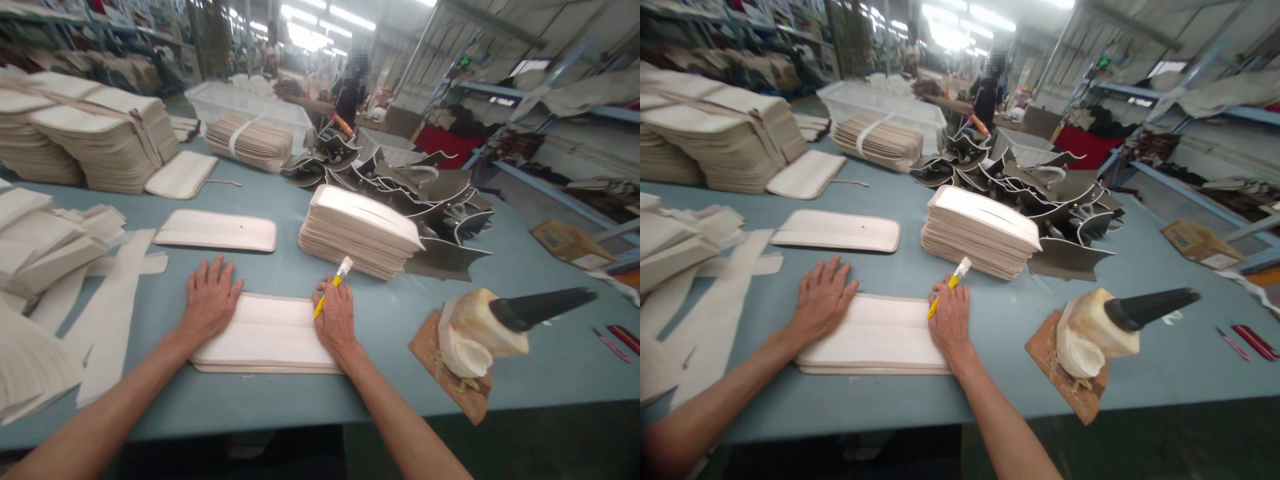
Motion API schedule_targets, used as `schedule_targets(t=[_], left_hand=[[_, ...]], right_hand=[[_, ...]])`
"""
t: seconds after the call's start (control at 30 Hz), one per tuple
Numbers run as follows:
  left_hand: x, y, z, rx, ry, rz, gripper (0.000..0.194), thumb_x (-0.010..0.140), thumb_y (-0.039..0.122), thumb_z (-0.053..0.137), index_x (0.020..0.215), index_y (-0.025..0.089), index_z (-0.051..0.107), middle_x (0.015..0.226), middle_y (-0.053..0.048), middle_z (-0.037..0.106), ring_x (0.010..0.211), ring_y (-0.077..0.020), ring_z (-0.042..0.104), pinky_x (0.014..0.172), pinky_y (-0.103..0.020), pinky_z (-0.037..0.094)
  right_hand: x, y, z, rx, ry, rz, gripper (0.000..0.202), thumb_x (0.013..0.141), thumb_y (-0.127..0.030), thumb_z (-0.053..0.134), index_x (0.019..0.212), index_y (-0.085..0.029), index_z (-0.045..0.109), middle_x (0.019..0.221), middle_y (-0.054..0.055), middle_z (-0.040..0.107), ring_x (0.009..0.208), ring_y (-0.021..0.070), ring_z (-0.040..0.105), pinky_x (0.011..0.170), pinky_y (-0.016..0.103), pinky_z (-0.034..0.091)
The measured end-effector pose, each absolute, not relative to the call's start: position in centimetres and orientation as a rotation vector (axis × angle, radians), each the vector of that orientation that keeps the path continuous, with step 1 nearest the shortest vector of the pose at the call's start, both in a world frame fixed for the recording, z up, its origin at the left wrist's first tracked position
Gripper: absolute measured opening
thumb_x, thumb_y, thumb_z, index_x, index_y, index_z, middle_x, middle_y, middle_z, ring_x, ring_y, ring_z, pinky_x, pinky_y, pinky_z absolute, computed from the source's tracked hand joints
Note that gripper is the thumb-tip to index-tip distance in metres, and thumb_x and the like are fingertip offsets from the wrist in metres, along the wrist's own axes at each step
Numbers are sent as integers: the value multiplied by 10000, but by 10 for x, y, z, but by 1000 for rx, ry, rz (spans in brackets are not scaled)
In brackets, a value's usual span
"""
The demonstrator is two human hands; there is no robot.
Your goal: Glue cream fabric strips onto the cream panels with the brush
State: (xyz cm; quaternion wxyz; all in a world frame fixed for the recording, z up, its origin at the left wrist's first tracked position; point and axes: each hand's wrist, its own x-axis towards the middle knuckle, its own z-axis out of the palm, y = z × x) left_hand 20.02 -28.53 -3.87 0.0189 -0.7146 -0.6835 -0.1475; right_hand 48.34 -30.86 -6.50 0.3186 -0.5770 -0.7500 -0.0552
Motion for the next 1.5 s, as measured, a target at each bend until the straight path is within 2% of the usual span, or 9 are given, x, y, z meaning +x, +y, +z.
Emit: schedule_targets(t=[0.27, 0.47, 0.6, 0.83, 0.93, 1.17, 1.3, 1.4, 1.5], left_hand=[[194, -288, -29, -2202, -2082, -509, 680, 990, 446, 347, 1480, 10, 526, 1643, -264, 415, 1519, -507, 335, 1196, -715, 302], [254, -297, -11, -2336, -1927, -567, 635, 1029, 409, 356, 1536, 44, 471, 1663, -234, 401, 1559, -465, 292, 1249, -672, 248], [308, -299, -24, -2522, -1817, -583, 612, 1037, 436, 408, 1547, 107, 485, 1666, -190, 419, 1560, -442, 319, 1258, -635, 276], [321, -299, -46, -2661, -1831, -734, 686, 1003, 525, 485, 1536, 93, 494, 1694, -229, 340, 1599, -462, 212, 1281, -683, 146], [313, -292, -42, -2655, -1938, -888, 666, 1016, 538, 422, 1512, 102, 512, 1663, -226, 406, 1578, -418, 301, 1277, -662, 207], [277, -282, -4, -2605, -2190, -1279, 690, 1039, 563, 185, 1472, 134, 508, 1474, -152, 642, 1347, -221, 621, 1125, -372, 498], [227, -294, 19, -2424, -2379, -1159, 683, 934, 626, 394, 1389, 150, 574, 1280, -137, 745, 1105, -263, 717, 978, -386, 554], [187, -317, 31, -2266, -2541, -939, 596, 826, 626, 484, 1132, 163, 699, 1019, -133, 792, 848, -297, 722, 827, -418, 551], [168, -354, 37, -2196, -2633, -826, 496, 792, 643, 498, 921, 215, 714, 846, -85, 778, 786, -290, 716, 724, -375, 528]], right_hand=[[482, -305, -53, -1391, -2000, -164, 132, 1002, -156, 572, 1129, -193, 582, 1332, 200, 669, 1236, 306, 597, 1080, 511, 427], [477, -313, -48, -1361, -1891, -69, 143, 1028, -161, 497, 1155, -180, 560, 1338, 214, 672, 1225, 301, 626, 1027, 486, 489], [479, -319, -45, -1363, -1772, -15, 137, 1060, -197, 452, 1172, -198, 530, 1353, 193, 672, 1259, 275, 624, 1043, 464, 491], [492, -337, -39, -1395, -1646, 66, 116, 1076, -250, 444, 1135, -211, 537, 1396, 194, 657, 1281, 275, 621, 1069, 485, 479], [501, -351, -42, -1430, -1585, 125, 111, 1069, -270, 453, 1107, -217, 542, 1391, 192, 667, 1269, 280, 639, 1055, 486, 496], [526, -395, -61, -1604, -1582, 207, 189, 1062, -388, 462, 1111, -227, 549, 1325, 169, 715, 1189, 296, 701, 996, 481, 546], [526, -414, -66, -1657, -1679, 111, 289, 1032, -505, 521, 1109, -231, 565, 1283, 159, 735, 1093, 336, 711, 914, 506, 563], [523, -419, -69, -1649, -1748, 41, 376, 977, -579, 603, 1110, -229, 566, 1295, 175, 725, 1068, 360, 696, 886, 523, 562], [521, -420, -69, -1605, -1811, 4, 437, 911, -596, 688, 1110, -230, 556, 1371, 193, 685, 1107, 376, 677, 891, 532, 562]])
